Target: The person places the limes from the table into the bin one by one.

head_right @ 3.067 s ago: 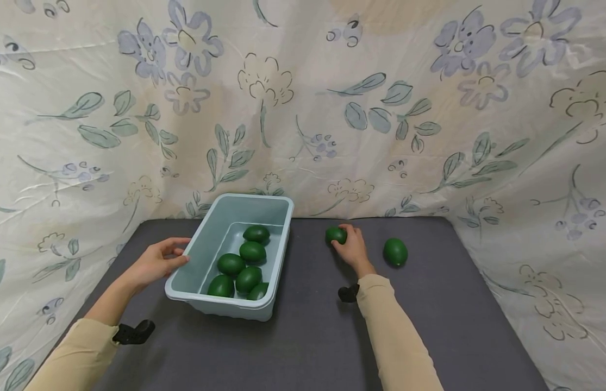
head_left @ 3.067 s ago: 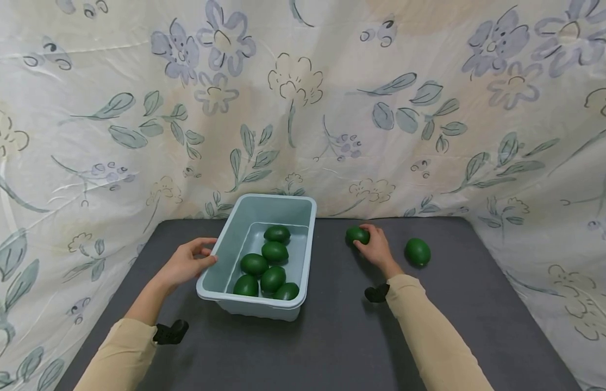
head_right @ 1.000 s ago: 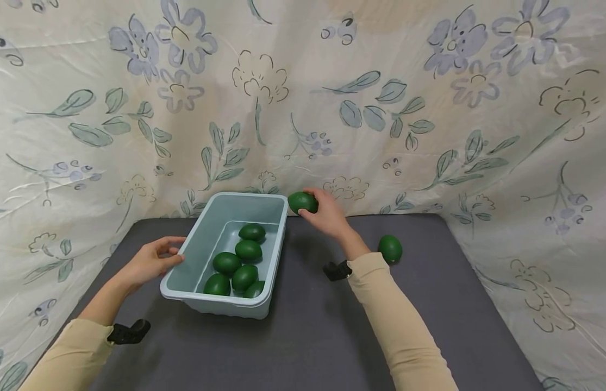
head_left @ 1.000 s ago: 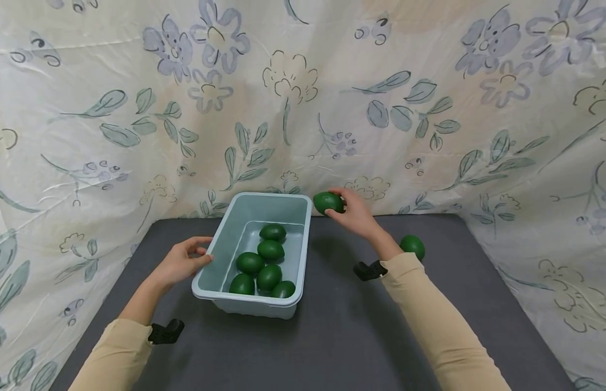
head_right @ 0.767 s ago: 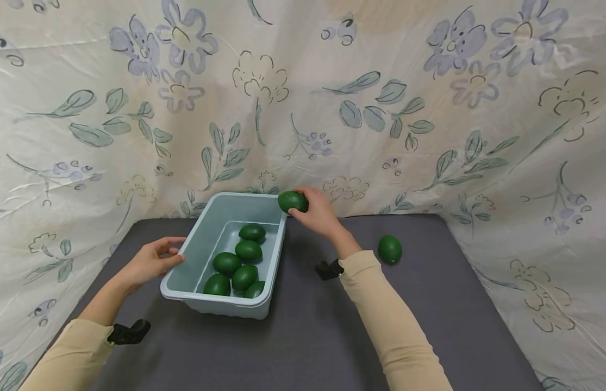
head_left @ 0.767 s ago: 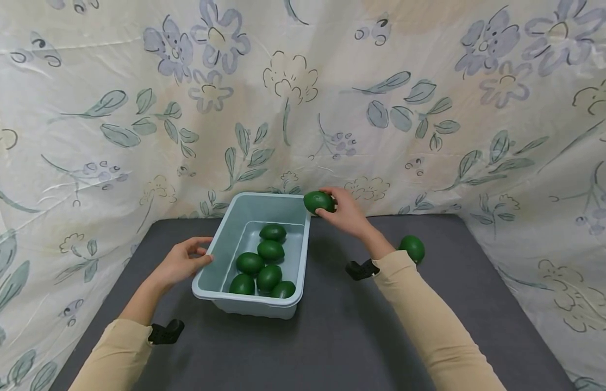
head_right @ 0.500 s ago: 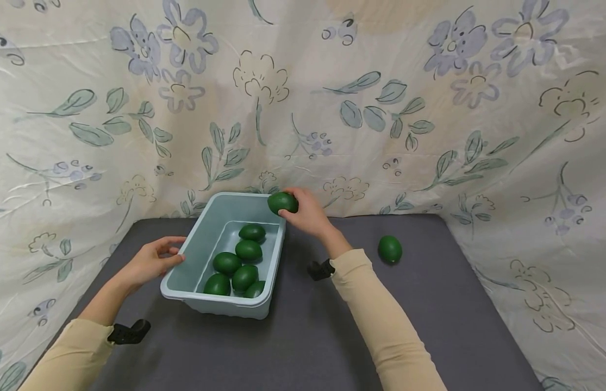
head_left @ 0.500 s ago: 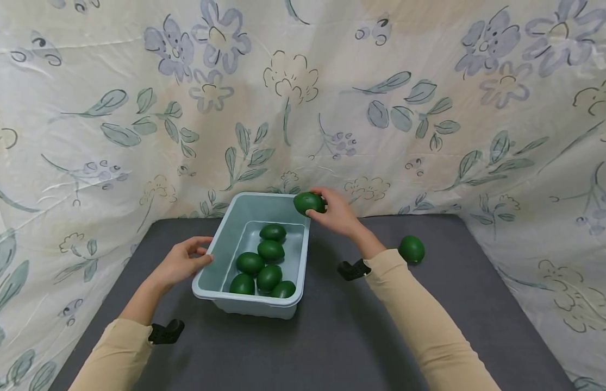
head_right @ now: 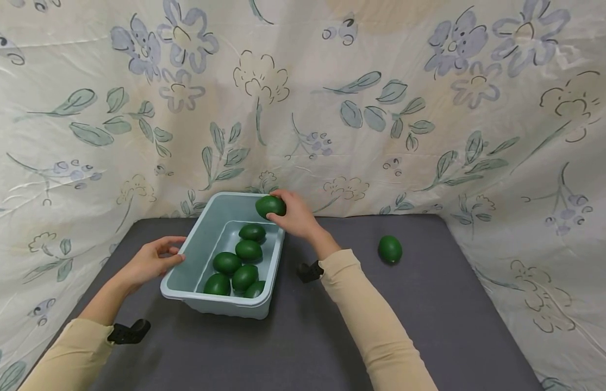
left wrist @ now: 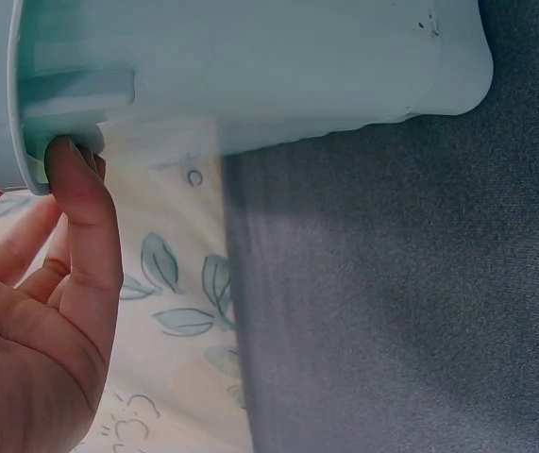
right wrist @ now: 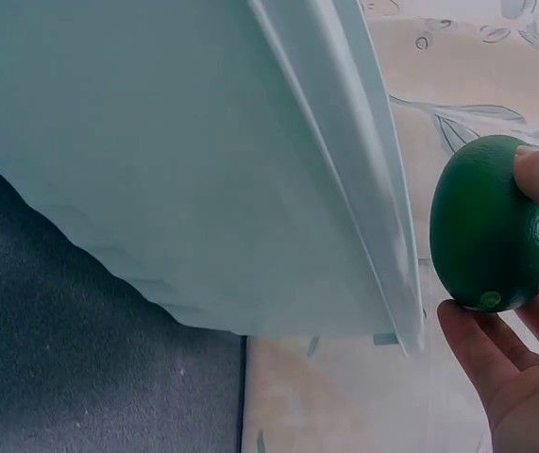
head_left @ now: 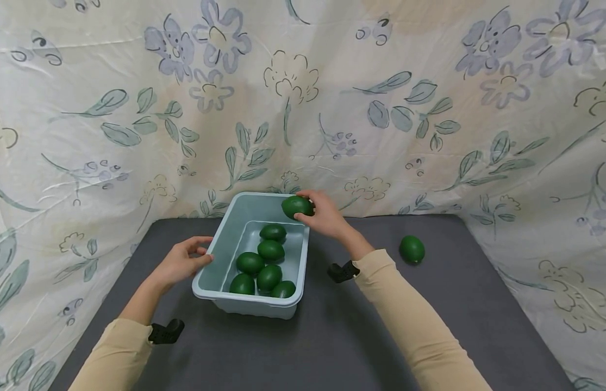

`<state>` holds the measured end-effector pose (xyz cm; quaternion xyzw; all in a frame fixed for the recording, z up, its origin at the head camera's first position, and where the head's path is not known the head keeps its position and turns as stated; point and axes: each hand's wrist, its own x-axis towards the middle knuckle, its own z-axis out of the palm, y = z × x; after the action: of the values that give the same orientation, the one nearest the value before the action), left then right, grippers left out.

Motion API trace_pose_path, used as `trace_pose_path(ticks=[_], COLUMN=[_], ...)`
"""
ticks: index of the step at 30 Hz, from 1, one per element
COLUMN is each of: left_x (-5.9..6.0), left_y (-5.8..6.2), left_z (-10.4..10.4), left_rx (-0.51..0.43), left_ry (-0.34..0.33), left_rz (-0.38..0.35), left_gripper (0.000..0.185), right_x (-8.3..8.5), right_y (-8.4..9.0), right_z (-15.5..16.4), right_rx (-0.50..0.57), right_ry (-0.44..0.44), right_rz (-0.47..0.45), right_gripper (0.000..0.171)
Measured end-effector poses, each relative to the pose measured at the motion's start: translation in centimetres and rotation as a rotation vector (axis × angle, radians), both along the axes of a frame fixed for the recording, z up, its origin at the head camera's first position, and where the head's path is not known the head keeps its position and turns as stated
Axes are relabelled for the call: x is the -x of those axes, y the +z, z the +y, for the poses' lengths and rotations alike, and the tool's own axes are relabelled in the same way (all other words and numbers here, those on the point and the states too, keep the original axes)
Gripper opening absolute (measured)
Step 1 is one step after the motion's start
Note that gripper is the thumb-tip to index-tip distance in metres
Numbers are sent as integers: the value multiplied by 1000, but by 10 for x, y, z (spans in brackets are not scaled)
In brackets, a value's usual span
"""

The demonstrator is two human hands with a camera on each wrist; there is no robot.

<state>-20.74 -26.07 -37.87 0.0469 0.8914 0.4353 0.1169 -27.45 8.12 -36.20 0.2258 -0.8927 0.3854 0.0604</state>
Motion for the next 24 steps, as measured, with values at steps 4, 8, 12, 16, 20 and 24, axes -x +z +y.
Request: trace_pose_path(ticks=[4,8,12,16,20,24], left_x=[1,1,2,2,2,2], left_y=[-1,-1,-1,-1,-1,-1], left_z=[0,0,0,-1,-1,0], left_rx=[2,4,9,6,2,4], left_ry=[0,2,2,-1,-1,1], left_rz=[2,0,-3,-6,-8,-12], left_gripper=[54,54,55,55,55,56], right_x=[0,-1,-3,-3,-3,-4], right_y=[-1,-1,0,1,1,1], right_z=[-4,-8,-12,-16,-19,-20], right_rx=[-18,-26,-38,-51,-61,-59], right_ry=[7,20,24,28,32,40], right_rz=[2,6,-9,-27,-26,-25], right_gripper=[51,50,51,52,51,51])
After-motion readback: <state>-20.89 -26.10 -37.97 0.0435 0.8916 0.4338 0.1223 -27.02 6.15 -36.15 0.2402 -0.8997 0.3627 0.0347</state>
